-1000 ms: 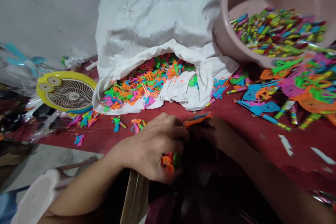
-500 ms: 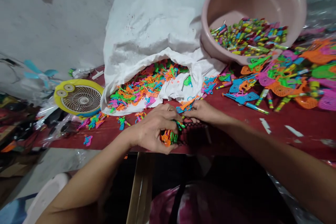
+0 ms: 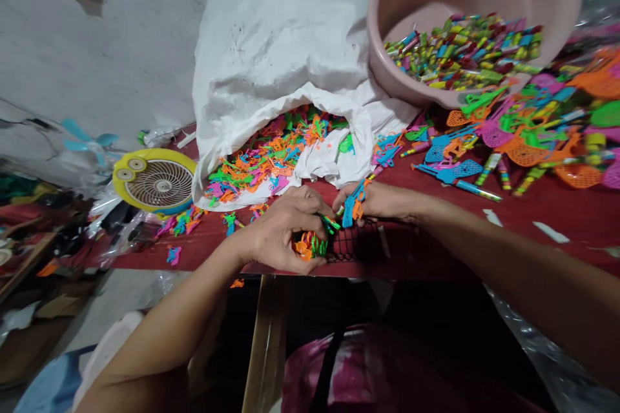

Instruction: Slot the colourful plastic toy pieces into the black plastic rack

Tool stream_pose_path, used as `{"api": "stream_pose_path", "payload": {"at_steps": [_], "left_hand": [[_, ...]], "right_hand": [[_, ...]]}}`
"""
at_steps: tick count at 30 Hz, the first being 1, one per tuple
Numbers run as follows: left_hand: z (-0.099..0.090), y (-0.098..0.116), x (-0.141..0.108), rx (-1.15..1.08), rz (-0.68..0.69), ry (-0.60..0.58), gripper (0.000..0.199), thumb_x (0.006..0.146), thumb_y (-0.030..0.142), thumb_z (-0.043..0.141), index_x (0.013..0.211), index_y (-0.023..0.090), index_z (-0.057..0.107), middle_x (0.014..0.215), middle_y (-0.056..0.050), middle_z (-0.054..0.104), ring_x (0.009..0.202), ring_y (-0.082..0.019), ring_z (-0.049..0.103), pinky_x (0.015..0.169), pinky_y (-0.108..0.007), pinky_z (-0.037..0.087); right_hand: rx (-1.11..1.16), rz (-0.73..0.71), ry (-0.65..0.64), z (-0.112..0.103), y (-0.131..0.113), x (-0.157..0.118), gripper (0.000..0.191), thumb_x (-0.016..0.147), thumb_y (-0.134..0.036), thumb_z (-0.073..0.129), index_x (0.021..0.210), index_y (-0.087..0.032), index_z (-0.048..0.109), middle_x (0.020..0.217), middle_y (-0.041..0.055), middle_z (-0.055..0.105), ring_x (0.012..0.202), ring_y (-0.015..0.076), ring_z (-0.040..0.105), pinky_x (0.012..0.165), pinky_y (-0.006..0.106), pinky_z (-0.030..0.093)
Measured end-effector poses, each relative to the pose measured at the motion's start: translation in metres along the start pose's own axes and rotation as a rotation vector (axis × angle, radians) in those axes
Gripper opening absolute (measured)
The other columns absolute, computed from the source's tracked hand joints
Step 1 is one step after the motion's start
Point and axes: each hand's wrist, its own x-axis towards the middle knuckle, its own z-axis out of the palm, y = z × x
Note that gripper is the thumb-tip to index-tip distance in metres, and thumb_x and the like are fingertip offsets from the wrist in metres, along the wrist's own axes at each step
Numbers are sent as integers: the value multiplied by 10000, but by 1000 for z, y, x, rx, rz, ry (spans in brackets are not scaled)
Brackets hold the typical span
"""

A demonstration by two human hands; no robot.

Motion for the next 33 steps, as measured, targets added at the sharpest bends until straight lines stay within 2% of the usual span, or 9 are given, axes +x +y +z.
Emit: {"api": "stream_pose_path", "payload": {"at_steps": [7,11,15,20,27,30,33], "left_hand": [[0,-4,0,17,17,19,248,751,465,704,803,223,708,1110,-60,703,1017,-231,598,944,-417,409],[-1,-4,0,15,20,41,252,741,464,722,787,217,710,1070,-69,707,984,-231,615,941,-424,408],[-2,-3,-1,21,2,36,260,759,479,715,800,222,714,1090,-72,703,1009,-234,606,953,-425,407],[-3,-3,0,14,10,49,261,764,476,716,817,220,717,1122,-82,699,1030,-242,602,948,-427,419],[-3,-3,-1,14,8,66,264,770,474,711,809,212,711,1089,-82,705,1010,-240,607,952,-434,420],[-2,-5,-2,13,1,72,288,758,483,724,868,217,709,1134,-83,682,1036,-245,598,966,-444,425],[0,-6,-2,13,-26,105,399,728,526,743,994,232,697,1253,-98,607,1135,-268,561,980,-453,444]], "right_hand": [[-51,-67,-24,3,7,12,301,604,-159,572,869,-187,711,701,-25,655,607,108,544,570,221,445],[-64,-86,-24,6,6,13,238,597,-178,581,811,-190,684,700,-25,624,631,117,528,599,241,437],[-100,-107,-23,11,6,13,158,619,-221,606,768,-180,639,673,-32,584,609,117,498,590,249,423],[-244,-154,40,18,6,13,70,609,-211,567,671,-179,562,613,-41,523,576,106,438,553,234,370],[-380,-224,17,12,-4,13,32,638,-217,528,655,-195,544,596,-35,530,589,116,443,574,237,378],[-486,-171,22,9,-6,17,22,639,-179,529,645,-198,540,583,-31,536,572,116,442,554,234,368],[-550,-122,22,9,-8,21,36,656,-161,546,660,-189,568,618,-17,570,583,123,468,564,239,377]]}}
